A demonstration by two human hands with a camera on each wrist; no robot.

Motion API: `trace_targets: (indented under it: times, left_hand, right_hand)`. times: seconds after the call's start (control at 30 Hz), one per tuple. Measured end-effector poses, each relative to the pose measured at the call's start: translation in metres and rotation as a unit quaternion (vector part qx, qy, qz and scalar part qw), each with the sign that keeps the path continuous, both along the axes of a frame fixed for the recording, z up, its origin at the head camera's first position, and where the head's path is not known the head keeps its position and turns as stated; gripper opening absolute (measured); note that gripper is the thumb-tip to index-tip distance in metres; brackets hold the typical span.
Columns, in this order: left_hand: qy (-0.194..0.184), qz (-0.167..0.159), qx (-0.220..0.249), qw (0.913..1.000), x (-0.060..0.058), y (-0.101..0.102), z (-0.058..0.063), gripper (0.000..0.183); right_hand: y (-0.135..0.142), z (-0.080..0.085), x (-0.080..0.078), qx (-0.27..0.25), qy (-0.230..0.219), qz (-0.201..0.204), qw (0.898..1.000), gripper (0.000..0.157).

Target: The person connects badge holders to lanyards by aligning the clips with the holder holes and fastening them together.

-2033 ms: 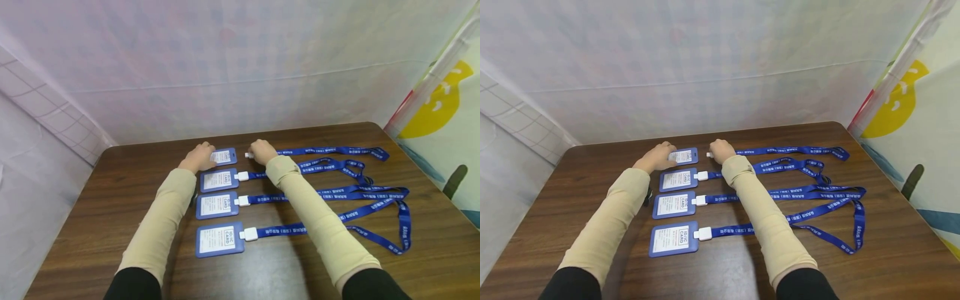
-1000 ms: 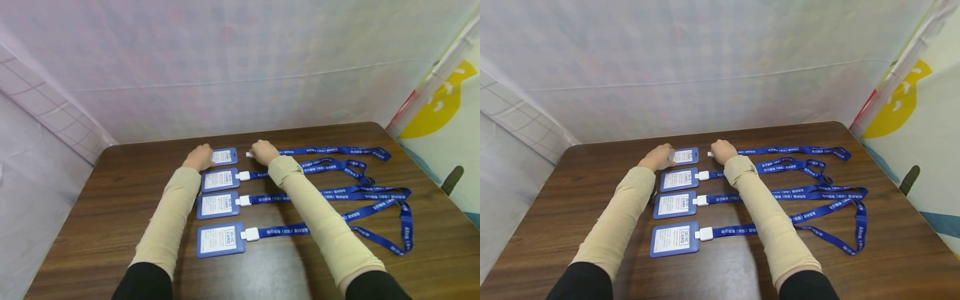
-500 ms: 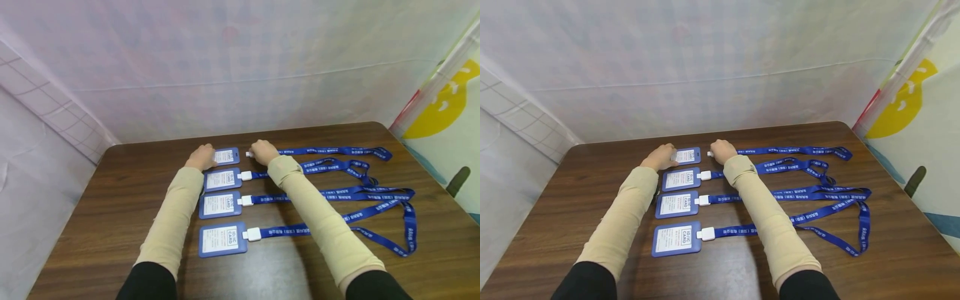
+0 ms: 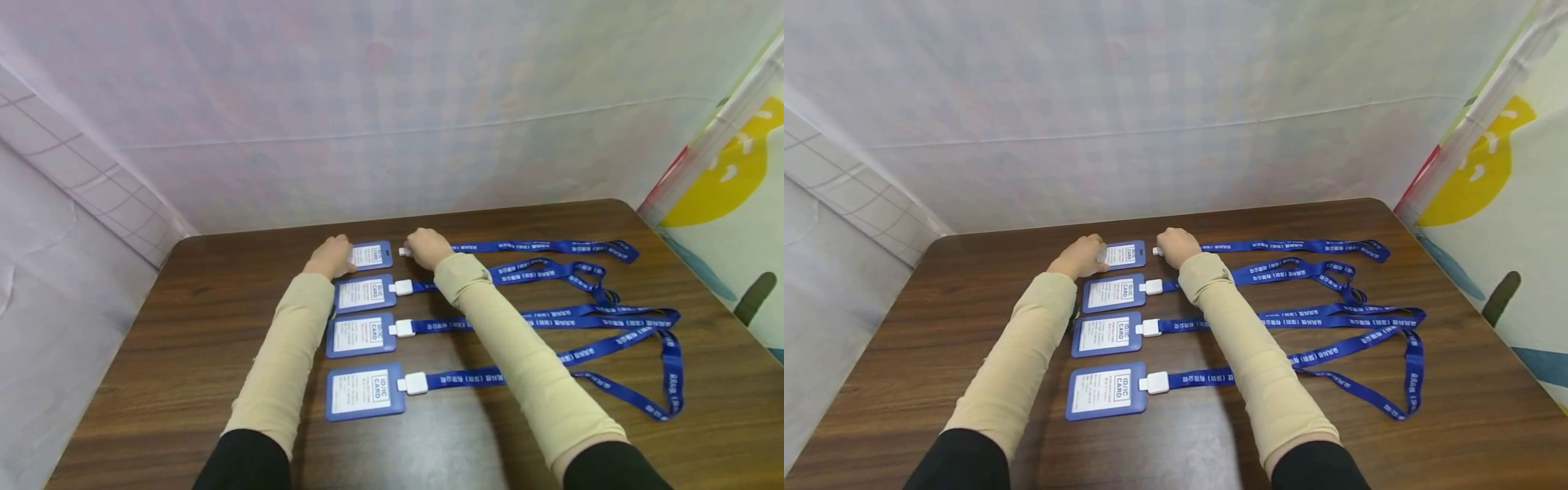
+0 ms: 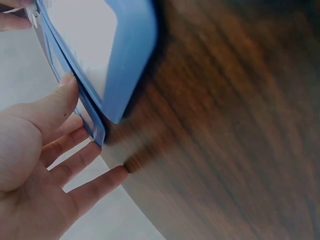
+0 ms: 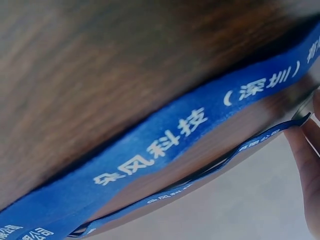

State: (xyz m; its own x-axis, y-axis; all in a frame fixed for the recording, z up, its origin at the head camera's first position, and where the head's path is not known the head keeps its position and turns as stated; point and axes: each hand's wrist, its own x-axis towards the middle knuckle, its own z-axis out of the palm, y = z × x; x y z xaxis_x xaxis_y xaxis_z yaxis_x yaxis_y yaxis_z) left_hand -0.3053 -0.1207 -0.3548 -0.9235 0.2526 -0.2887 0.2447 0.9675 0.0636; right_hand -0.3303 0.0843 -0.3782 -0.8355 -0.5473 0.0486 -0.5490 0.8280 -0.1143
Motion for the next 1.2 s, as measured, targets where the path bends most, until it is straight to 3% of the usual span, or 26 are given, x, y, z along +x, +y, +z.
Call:
trace_targets:
  times: [0.2,0.5,0.9,1.2]
  left_hand:
    - [0.0,0.008,0.002,1.0,0.005,0.003,0.005,0.049]
    - [0.008,0.001,0.001,1.0,0.005,0.003,0.002,0.048]
    - [0.005,0.003,0.001,1.0,0.006,0.006,0.005,0.046]
    - [0.011,0.003,0.003,0.9999,0.007,0.005,0.004,0.043]
  right_hand:
    - [0.0,0.001,0.001,-0.007,-0.009,0.001,1.0,0.013]
    - [-0.002,-0.009,-0.002,-0.034,0.002,-0.004,0.999,0.014]
    - [-0.003,-0.009,-0.001,-0.029,0.016,0.008,0.999,0.016]
    - [-0.008,-0.01,-0.001,-0.039,0.016,0.015,0.999,0.025]
